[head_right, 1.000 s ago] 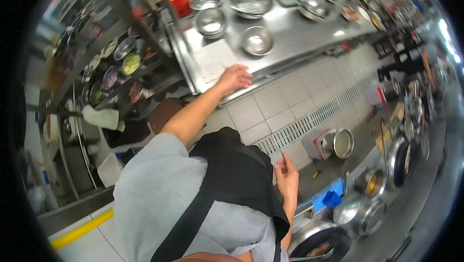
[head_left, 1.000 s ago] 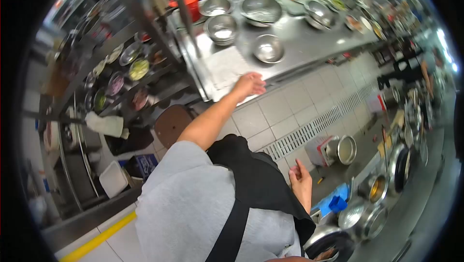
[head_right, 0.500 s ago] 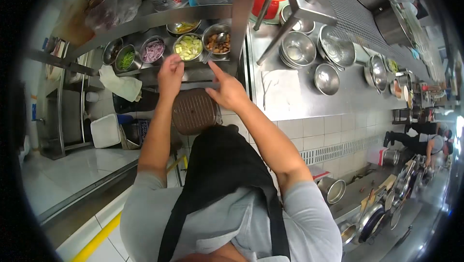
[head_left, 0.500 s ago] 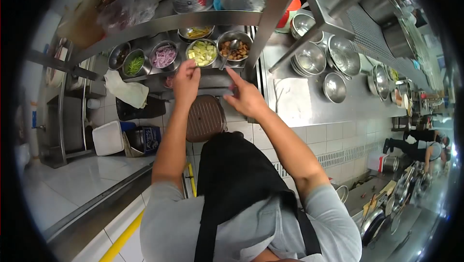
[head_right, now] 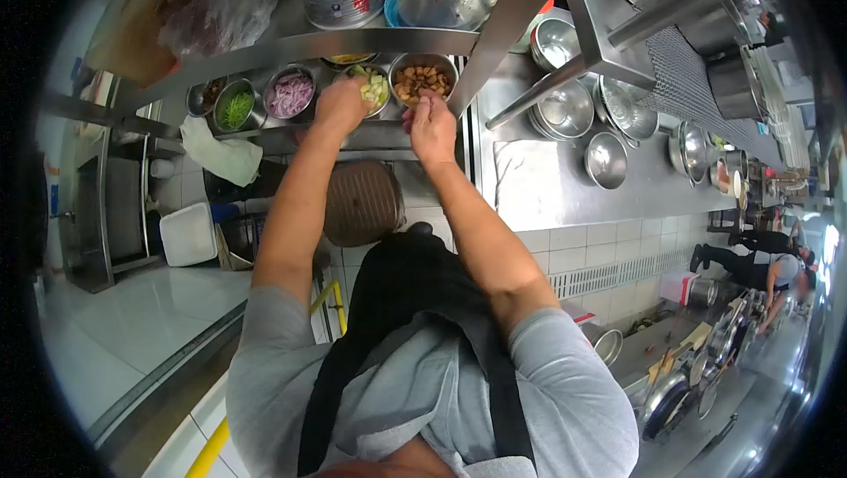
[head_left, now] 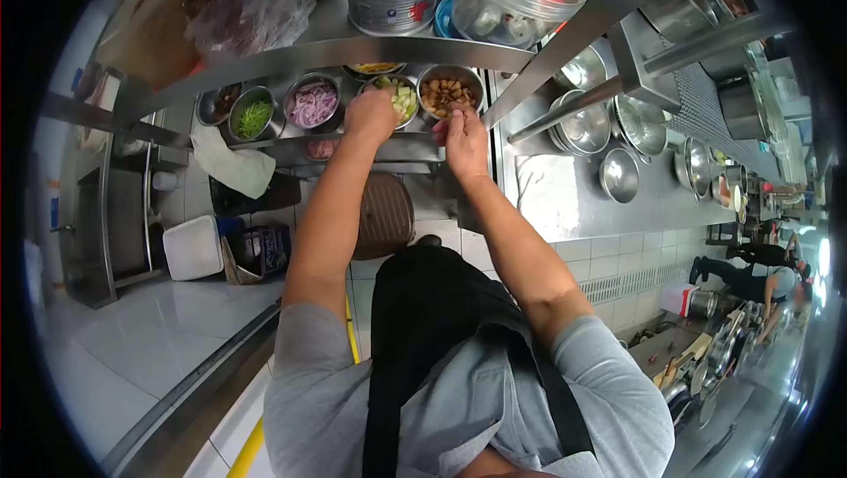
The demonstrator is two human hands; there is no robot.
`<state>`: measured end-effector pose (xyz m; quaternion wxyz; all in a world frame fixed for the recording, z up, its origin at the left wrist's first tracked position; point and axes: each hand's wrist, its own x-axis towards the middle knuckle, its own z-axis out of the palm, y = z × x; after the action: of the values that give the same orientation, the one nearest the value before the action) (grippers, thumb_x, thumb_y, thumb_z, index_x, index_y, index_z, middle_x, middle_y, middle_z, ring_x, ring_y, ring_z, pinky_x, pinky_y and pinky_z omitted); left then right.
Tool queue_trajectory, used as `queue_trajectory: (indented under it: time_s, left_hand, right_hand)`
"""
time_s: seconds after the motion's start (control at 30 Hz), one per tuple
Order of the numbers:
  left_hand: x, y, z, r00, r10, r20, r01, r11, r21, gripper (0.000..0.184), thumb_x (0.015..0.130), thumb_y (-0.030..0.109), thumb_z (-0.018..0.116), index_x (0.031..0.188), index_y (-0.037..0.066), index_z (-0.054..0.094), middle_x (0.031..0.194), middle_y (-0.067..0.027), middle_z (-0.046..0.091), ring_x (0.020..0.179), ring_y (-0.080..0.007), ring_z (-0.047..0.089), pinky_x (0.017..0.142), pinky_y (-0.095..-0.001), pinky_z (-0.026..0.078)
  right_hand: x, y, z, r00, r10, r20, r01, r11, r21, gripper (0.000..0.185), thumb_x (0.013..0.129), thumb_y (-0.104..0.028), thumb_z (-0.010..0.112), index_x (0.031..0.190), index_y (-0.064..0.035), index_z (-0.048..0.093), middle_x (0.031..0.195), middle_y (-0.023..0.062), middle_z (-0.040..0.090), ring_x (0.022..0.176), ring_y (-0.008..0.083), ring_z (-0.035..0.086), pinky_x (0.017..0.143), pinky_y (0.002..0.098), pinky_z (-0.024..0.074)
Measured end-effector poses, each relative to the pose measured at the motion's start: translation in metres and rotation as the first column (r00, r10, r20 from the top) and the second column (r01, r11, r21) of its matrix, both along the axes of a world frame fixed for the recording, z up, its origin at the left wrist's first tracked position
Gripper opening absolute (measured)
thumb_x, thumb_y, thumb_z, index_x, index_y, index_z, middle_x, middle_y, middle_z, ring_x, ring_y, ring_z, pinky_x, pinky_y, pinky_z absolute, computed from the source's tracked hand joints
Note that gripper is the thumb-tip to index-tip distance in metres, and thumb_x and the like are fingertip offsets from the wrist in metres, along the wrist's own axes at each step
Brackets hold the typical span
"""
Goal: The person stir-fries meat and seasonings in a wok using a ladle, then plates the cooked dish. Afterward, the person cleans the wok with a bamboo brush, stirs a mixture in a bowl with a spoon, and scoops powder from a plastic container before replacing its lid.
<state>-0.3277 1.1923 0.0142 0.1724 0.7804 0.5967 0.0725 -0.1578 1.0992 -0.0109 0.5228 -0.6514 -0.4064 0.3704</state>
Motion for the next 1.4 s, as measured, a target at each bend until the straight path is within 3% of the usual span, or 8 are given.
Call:
queue_trajectory:
  time_s: [0.17, 0.5, 0.67, 0.8, 0.9, 1.03, 1.23, 1.4]
  left_hand:
    - [-0.009, 0.007, -0.013, 0.989, -0.048, 0.139, 0.047, 0.999, 0.016, 0.037, 0.082, 0.025, 0.082, 0.114, 0.010, 0.070, 0.113, -0.0212, 0.070, 0.105, -0.0410, 0.068, 0.088, -0.0496, 0.054]
    - [-0.023, 0.013, -0.018, 0.862, -0.039, 0.505, 0.045, 0.999, 0.000, 0.023, 0.077, 0.002, 0.069, 0.100, 0.004, 0.070, 0.095, -0.0186, 0.072, 0.090, -0.0351, 0.071, 0.080, -0.0420, 0.054]
    - [-0.034, 0.023, -0.043, 0.810, 0.023, 0.585, -0.049, 0.998, 0.028, 0.023, 0.078, 0.004, 0.076, 0.100, -0.001, 0.070, 0.090, -0.0134, 0.074, 0.085, -0.0194, 0.073, 0.077, -0.0326, 0.056]
    - [-0.040, 0.025, -0.035, 0.683, 0.087, 0.725, -0.088, 0.995, -0.036, 0.030, 0.083, 0.007, 0.079, 0.109, -0.002, 0.069, 0.102, -0.0091, 0.074, 0.092, -0.0193, 0.072, 0.082, -0.0329, 0.058]
    - [-0.055, 0.036, -0.053, 0.310, 0.275, 0.910, -0.041, 0.960, -0.276, 0.028, 0.088, 0.002, 0.077, 0.114, -0.001, 0.066, 0.109, -0.0116, 0.070, 0.098, -0.0218, 0.069, 0.086, -0.0345, 0.059]
    - [-0.047, -0.008, -0.016, 0.142, 0.338, 0.930, -0.070, 0.941, -0.332, 0.034, 0.093, -0.002, 0.072, 0.123, 0.001, 0.058, 0.117, -0.0117, 0.065, 0.112, -0.0216, 0.064, 0.096, -0.0358, 0.056]
    - [0.058, -0.153, 0.016, 0.330, 0.320, 0.888, 0.274, 0.868, -0.415, 0.026, 0.096, 0.000, 0.071, 0.118, 0.004, 0.057, 0.117, -0.0105, 0.065, 0.104, -0.0170, 0.064, 0.088, -0.0282, 0.055]
    - [0.224, -0.297, 0.009, 0.480, 0.154, 0.864, 0.711, 0.509, -0.485, 0.024, 0.096, -0.001, 0.071, 0.115, 0.005, 0.058, 0.112, -0.0101, 0.066, 0.099, -0.0159, 0.066, 0.083, -0.0276, 0.056]
  right_hand:
    - [-0.010, -0.010, -0.001, 0.946, -0.020, -0.322, 0.030, 0.999, 0.023, 0.030, 0.112, -0.018, 0.041, 0.129, 0.0040, 0.052, 0.086, 0.0115, 0.070, 0.071, 0.0159, 0.066, 0.066, 0.0303, 0.0566]
    - [0.005, -0.043, 0.009, 0.929, -0.024, -0.369, 0.088, 0.983, 0.159, 0.020, 0.112, -0.014, 0.043, 0.126, -0.0003, 0.047, 0.100, 0.0127, 0.070, 0.082, 0.0152, 0.066, 0.073, 0.0295, 0.0573]
    - [0.017, -0.052, 0.017, 0.886, 0.005, -0.464, 0.083, 0.982, 0.169, 0.022, 0.113, -0.016, 0.040, 0.128, -0.0016, 0.048, 0.106, 0.0151, 0.071, 0.087, 0.0165, 0.066, 0.077, 0.0308, 0.0587]
    - [0.025, -0.067, 0.029, 0.843, 0.058, -0.535, 0.037, 0.986, 0.165, 0.026, 0.114, -0.020, 0.040, 0.130, -0.0026, 0.049, 0.114, 0.0184, 0.070, 0.097, 0.0185, 0.066, 0.084, 0.0331, 0.0577]
    - [0.031, -0.085, 0.039, 0.798, 0.094, -0.595, 0.014, 0.984, 0.175, 0.027, 0.114, -0.021, 0.040, 0.132, -0.0028, 0.049, 0.116, 0.0191, 0.070, 0.098, 0.0187, 0.066, 0.085, 0.0335, 0.0577]
    - [0.046, -0.139, 0.057, 0.751, 0.201, -0.628, -0.039, 0.964, 0.263, 0.032, 0.113, -0.026, 0.045, 0.133, -0.0023, 0.049, 0.118, 0.0193, 0.071, 0.099, 0.0185, 0.066, 0.087, 0.0344, 0.0573]
    - [0.106, -0.313, 0.082, 0.713, 0.111, -0.693, 0.137, 0.946, 0.293, 0.032, 0.112, -0.028, 0.047, 0.132, -0.0038, 0.053, 0.116, 0.0189, 0.072, 0.103, 0.0182, 0.065, 0.086, 0.0329, 0.0568]
    - [0.129, -0.520, 0.086, 0.722, -0.274, -0.635, 0.559, 0.771, 0.303, 0.034, 0.112, -0.028, 0.047, 0.133, -0.0036, 0.054, 0.114, 0.0193, 0.073, 0.107, 0.0208, 0.066, 0.086, 0.0331, 0.0558]
